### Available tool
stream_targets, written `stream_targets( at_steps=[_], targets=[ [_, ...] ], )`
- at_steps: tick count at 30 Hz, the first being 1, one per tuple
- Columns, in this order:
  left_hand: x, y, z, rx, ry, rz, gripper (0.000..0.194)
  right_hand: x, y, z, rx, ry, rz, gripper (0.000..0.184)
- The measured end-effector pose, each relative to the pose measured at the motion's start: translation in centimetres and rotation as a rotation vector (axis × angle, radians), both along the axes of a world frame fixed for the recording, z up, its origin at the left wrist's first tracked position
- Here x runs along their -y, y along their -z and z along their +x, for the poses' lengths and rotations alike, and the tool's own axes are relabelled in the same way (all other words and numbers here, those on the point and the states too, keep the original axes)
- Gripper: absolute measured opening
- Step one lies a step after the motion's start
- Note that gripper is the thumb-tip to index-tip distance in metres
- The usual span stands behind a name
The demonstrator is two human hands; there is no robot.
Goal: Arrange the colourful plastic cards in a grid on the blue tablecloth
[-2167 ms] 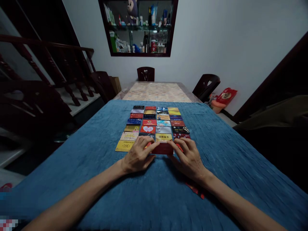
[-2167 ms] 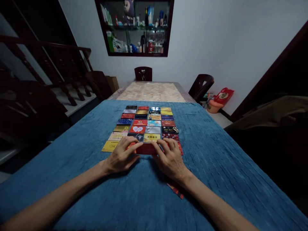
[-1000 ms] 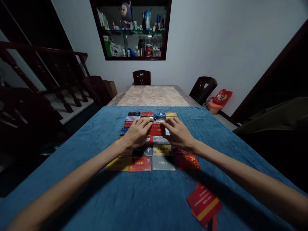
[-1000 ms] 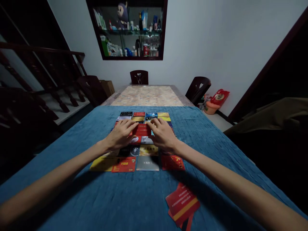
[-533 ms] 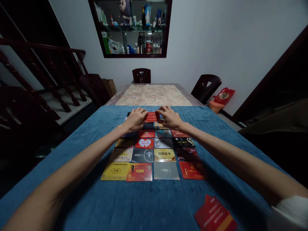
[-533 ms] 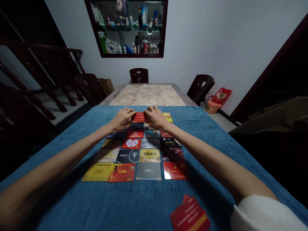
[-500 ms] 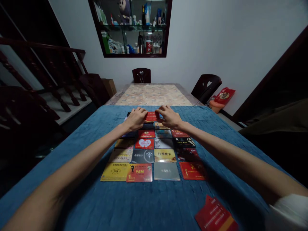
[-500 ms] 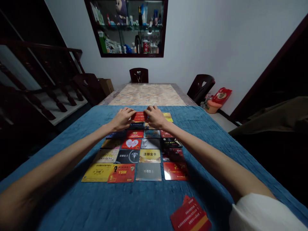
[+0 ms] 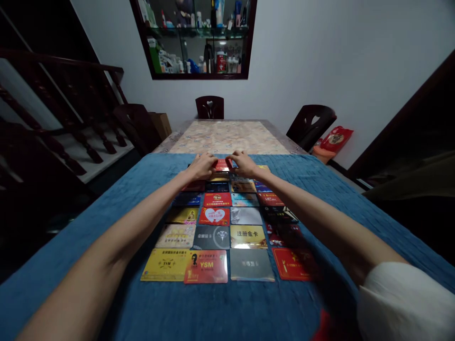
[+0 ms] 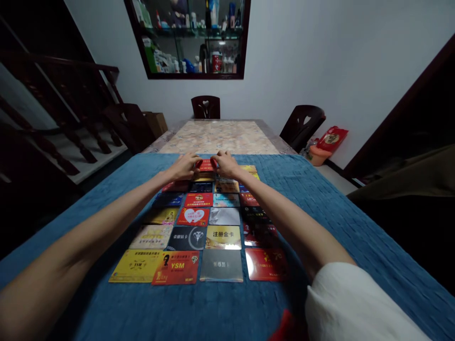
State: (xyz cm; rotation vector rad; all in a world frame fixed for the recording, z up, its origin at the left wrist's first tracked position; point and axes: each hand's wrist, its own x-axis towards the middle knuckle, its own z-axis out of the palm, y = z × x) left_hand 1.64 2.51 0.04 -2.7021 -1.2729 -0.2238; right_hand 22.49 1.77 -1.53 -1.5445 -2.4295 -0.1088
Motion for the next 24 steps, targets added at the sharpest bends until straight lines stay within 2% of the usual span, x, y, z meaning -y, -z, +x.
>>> stream_targets(
  at_steps=[11, 24],
  targets=[
    [-3.5, 1.5, 0.2, -0.038, -0.050, -0.092, 0.032, -3.1, 1.8, -0.3, 0.011, 0.029, -0.074, 0.042],
    [-4.8, 2.1, 0.6, -0.071, -0.102, -0.168, 0.044, -4.5, 2.6, -0.5, 0.048, 0.046, -0.128, 0.042]
  ],
)
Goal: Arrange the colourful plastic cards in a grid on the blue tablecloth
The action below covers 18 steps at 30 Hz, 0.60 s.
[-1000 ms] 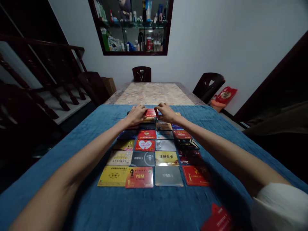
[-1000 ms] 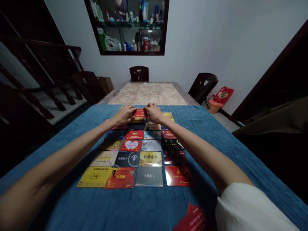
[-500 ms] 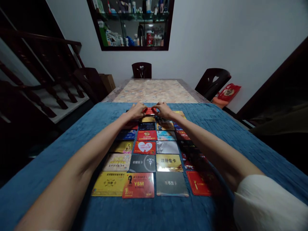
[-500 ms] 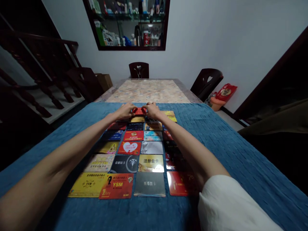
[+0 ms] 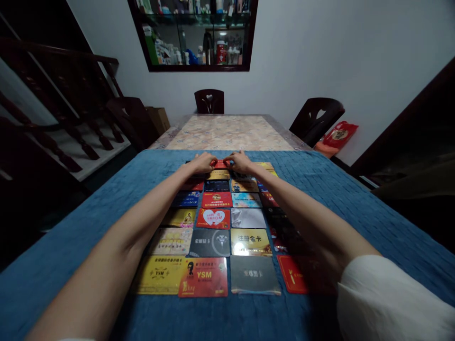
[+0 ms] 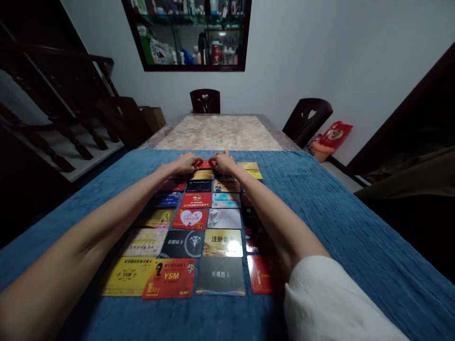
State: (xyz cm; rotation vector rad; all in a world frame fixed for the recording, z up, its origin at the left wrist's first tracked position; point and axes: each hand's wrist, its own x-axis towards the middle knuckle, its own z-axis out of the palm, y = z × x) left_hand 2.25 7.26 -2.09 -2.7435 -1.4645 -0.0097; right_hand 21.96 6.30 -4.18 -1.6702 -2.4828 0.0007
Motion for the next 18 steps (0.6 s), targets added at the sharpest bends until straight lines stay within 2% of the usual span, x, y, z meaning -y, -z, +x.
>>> stream_targets(
  at_steps=[18],
  targets=[
    [-0.26, 0.21, 0.22, -0.021, -0.010, -0.033, 0.051, -0.07, 0.22, -0.03, 0.057, 0.001, -0.027, 0.045]
  ],
)
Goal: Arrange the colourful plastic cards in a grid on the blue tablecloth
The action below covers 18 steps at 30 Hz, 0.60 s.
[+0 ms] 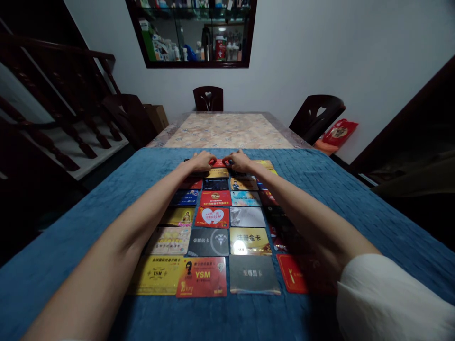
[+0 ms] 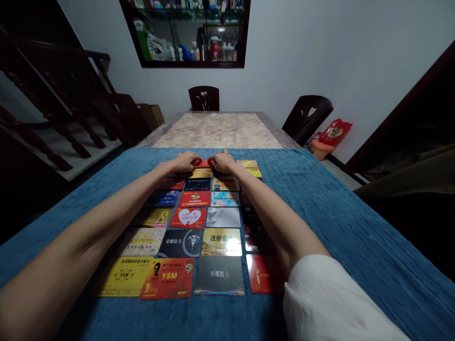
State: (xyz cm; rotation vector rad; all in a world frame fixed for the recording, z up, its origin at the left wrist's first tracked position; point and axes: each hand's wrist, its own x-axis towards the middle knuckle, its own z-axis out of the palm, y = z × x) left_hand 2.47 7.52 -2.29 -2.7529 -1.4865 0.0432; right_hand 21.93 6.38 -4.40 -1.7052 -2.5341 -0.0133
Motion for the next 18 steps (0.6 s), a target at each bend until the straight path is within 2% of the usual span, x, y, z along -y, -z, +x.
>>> stream_targets(
  at_steps=[11, 18],
  targets=[
    [0.0, 0.3, -0.8, 0.074, 0.023, 0.054, 0.049, 0.5, -0.1, 0.9, -0.019, -0.017, 0.054, 0.055],
    [2.8, 0.2, -1.0, 0.177, 0.095, 0.163, 0.033, 2.8, -0.6, 1.9, -0.124, -0.073, 0.179, 0.039]
  ],
)
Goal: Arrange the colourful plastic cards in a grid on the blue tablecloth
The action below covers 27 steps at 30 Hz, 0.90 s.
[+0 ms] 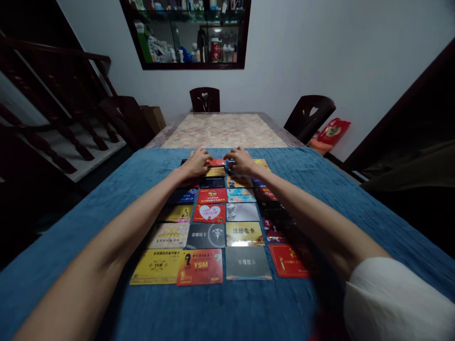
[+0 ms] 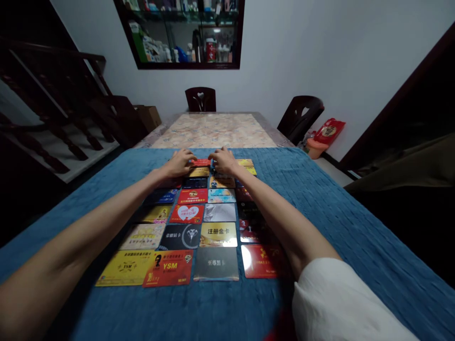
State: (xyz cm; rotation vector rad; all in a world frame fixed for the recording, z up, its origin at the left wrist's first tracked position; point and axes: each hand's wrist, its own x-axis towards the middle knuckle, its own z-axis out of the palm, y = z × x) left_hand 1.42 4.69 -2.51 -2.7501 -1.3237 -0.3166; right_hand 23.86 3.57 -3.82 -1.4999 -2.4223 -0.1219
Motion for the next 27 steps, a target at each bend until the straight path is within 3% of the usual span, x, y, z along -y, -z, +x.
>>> stream_targets(
  at_steps=[8, 16, 22, 27],
  targets=[
    [6.3, -0.1, 0.9, 0.064, 0.164, 0.119, 0.025, 4.7, -0.6, 1.2, -0.069, -0.035, 0.118, 0.018],
    [12.4, 0.1, 1.8, 0.075, 0.280, 0.147, 0.017, 9.9, -0.3, 2.6, -0.106, -0.090, 0.196, 0.017],
    [17.5, 0.4, 2.9, 0.085, 0.361, 0.181, 0.018, 13.9, 0.2, 4.2, -0.169, -0.210, 0.274, 0.017],
    [21.9, 0.9, 4.3, 0.081, 0.463, 0.190, 0.017, 17.9, 0.6, 5.3, -0.169, -0.209, 0.307, 0.020]
  ],
)
